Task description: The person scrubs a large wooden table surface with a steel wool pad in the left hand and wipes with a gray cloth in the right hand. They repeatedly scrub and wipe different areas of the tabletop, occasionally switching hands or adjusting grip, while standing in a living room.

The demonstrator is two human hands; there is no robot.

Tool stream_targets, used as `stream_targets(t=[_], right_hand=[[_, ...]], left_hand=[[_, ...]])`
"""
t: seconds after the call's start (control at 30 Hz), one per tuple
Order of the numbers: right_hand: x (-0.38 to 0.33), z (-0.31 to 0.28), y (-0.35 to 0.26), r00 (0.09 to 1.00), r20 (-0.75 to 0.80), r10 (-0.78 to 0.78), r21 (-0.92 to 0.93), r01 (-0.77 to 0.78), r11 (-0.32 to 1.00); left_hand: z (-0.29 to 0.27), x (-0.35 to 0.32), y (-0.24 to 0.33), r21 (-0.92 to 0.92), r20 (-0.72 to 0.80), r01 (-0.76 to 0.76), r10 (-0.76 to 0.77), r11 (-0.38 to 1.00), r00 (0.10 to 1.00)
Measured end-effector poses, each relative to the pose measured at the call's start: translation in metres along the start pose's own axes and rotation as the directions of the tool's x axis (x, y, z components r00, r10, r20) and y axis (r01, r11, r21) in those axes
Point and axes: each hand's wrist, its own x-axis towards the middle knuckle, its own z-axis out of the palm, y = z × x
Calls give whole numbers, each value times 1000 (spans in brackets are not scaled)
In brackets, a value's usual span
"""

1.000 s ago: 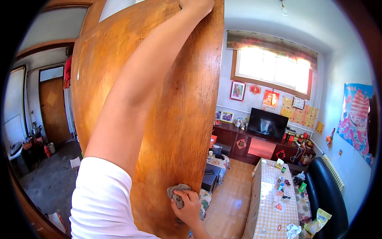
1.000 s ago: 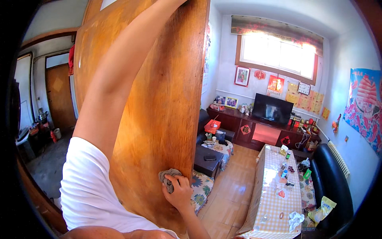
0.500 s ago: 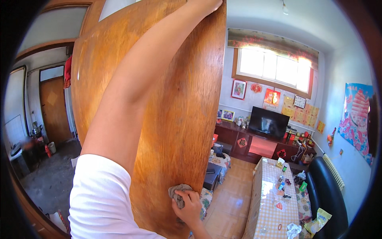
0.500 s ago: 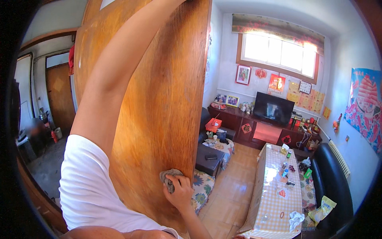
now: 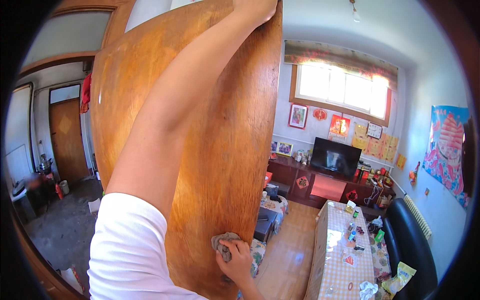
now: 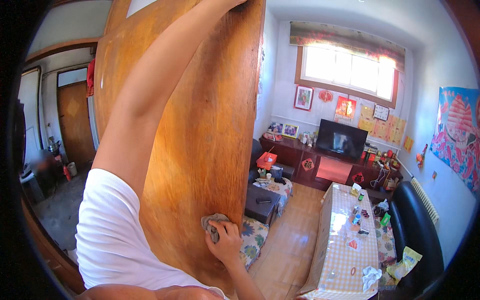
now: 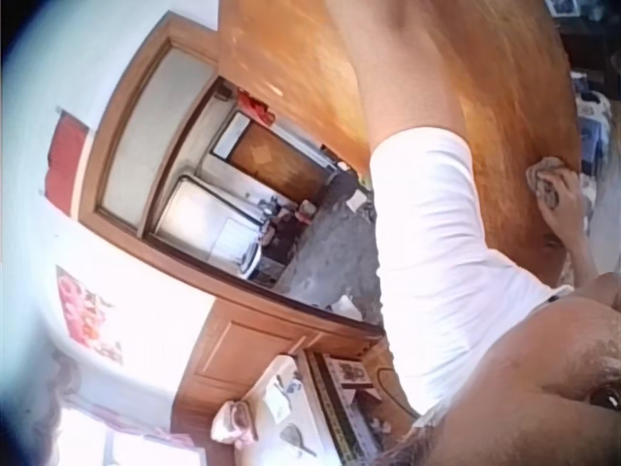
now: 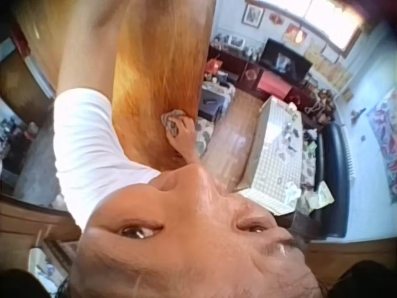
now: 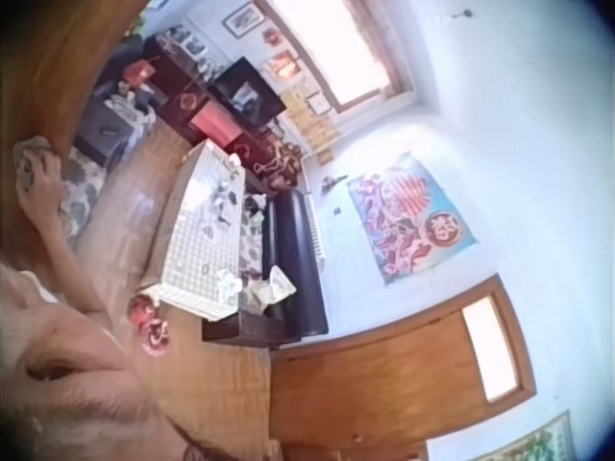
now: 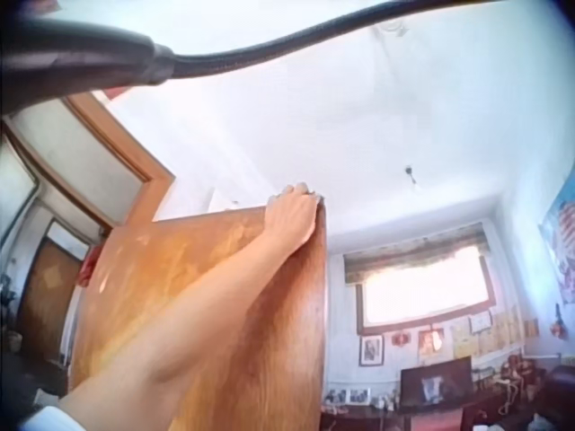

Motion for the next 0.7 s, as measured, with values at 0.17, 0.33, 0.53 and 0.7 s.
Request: stream_targets(t=[0.17,0.33,0.53,0.7], right_hand=[[1,-7,4,999,-30,19,0,-19,1000],[0,-7,6,1000,-11,4,-22,-5,1000],[-3,-1,0,999,5,44,-1,-44,999],[-7,-5,7,998,-16,62,18,-61,998]], left_hand=[[-22,-63,45,-28,-76,-147,144,989,987],[-12,-37,42,-59,-114,-87,80,994,990],[-3,-19,22,18,-64,26,-25,1000,998],[-24,-70,26,-85,9,-21,22,996,1000]])
